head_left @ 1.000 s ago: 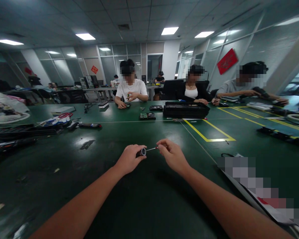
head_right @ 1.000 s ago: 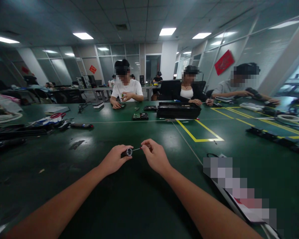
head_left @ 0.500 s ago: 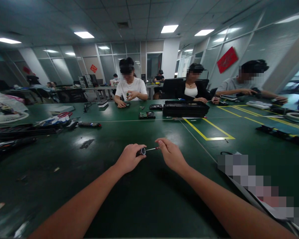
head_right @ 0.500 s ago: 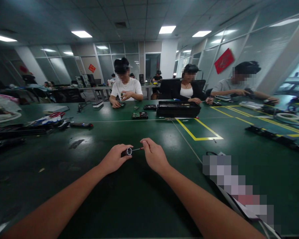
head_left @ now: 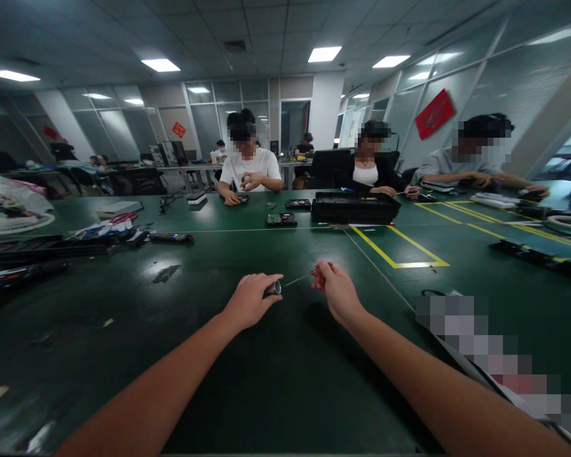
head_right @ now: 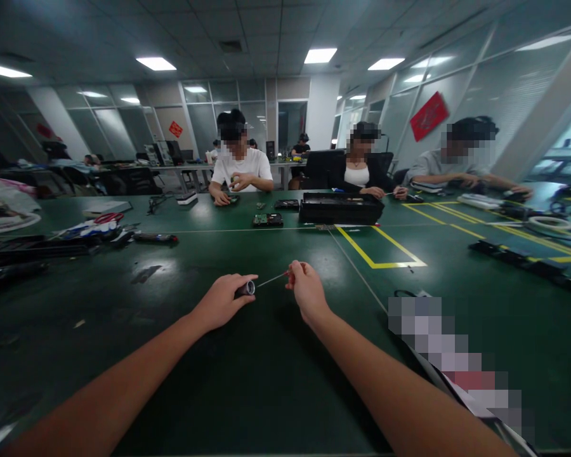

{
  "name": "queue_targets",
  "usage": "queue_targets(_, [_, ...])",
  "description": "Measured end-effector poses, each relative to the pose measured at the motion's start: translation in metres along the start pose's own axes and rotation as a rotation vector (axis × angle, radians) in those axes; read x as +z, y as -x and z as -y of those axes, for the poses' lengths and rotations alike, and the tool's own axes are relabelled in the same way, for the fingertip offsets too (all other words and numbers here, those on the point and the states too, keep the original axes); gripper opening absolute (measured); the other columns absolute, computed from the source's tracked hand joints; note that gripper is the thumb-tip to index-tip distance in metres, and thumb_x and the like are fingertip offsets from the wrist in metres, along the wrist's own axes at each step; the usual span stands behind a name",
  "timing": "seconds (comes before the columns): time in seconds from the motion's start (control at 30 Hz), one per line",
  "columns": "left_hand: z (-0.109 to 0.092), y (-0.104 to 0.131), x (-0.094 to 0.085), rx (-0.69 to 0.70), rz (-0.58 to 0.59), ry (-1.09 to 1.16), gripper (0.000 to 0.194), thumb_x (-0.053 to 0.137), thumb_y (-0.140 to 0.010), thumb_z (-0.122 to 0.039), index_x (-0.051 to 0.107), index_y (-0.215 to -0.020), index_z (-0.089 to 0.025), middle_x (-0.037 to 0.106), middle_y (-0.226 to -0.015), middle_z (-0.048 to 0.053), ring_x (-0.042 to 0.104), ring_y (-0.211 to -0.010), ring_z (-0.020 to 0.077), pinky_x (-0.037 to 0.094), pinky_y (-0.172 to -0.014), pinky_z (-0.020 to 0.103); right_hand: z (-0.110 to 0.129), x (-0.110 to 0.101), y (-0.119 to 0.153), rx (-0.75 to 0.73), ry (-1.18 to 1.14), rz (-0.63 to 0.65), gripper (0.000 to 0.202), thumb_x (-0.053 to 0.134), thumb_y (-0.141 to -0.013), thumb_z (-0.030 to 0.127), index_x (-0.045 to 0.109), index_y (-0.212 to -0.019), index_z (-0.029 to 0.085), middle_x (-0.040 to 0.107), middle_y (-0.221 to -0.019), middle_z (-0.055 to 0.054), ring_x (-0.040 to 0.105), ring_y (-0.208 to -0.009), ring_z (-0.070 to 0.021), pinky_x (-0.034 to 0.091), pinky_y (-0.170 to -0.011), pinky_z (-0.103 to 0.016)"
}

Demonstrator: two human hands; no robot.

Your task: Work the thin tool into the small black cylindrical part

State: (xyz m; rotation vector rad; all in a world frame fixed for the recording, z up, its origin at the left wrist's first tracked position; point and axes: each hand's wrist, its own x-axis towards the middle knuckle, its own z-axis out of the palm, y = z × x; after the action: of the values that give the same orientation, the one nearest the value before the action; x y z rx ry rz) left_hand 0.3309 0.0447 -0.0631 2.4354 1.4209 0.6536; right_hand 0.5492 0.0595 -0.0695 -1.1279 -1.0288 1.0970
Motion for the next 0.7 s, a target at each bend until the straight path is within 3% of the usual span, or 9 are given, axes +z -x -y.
queue_targets(0.1, [0.003, 0.000, 0.003, -0.003, 0.039, -0.010, 0.047, 0.064, -0.089, -0.036, 0.055, -0.134, -0.031, 0.062, -0.099, 0.003, 0.056, -0.096, 0.0222, 0.039, -0.094, 0.042, 0.001, -0.001, 0.001, -0.050, 0.035, 0.016, 0.029, 0.057, -0.084, 0.051, 0.058, -0.081, 0.023, 0.057, -0.070, -0.001, 0.052, -0.062, -0.0161, 0.049, -0.062, -0.033])
queue_targets(0.33, [-0.004, 0.000, 0.001, -0.002, 0.007, 0.056, 0.043, 0.065, -0.088, -0.031, 0.058, -0.130, -0.027, 0.063, -0.101, 0.004, 0.057, -0.097, 0.0220, 0.041, -0.091, 0.040, 0.008, 0.006, 0.009, -0.168, 0.084, 0.111, 0.033, 0.057, -0.086, 0.053, 0.060, -0.086, 0.020, 0.063, -0.073, -0.001, 0.055, -0.062, -0.0150, 0.046, -0.062, -0.031])
queue_targets(0.7, [-0.005, 0.001, -0.002, -0.029, -0.022, 0.113, 0.041, 0.065, -0.088, -0.034, 0.058, -0.128, -0.028, 0.064, -0.106, 0.003, 0.056, -0.100, 0.0226, 0.042, -0.090, 0.039, 0.020, 0.003, 0.017, -0.193, 0.181, 0.157, 0.033, 0.056, -0.088, 0.051, 0.064, -0.087, 0.019, 0.066, -0.076, -0.003, 0.061, -0.067, -0.0167, 0.048, -0.066, -0.032])
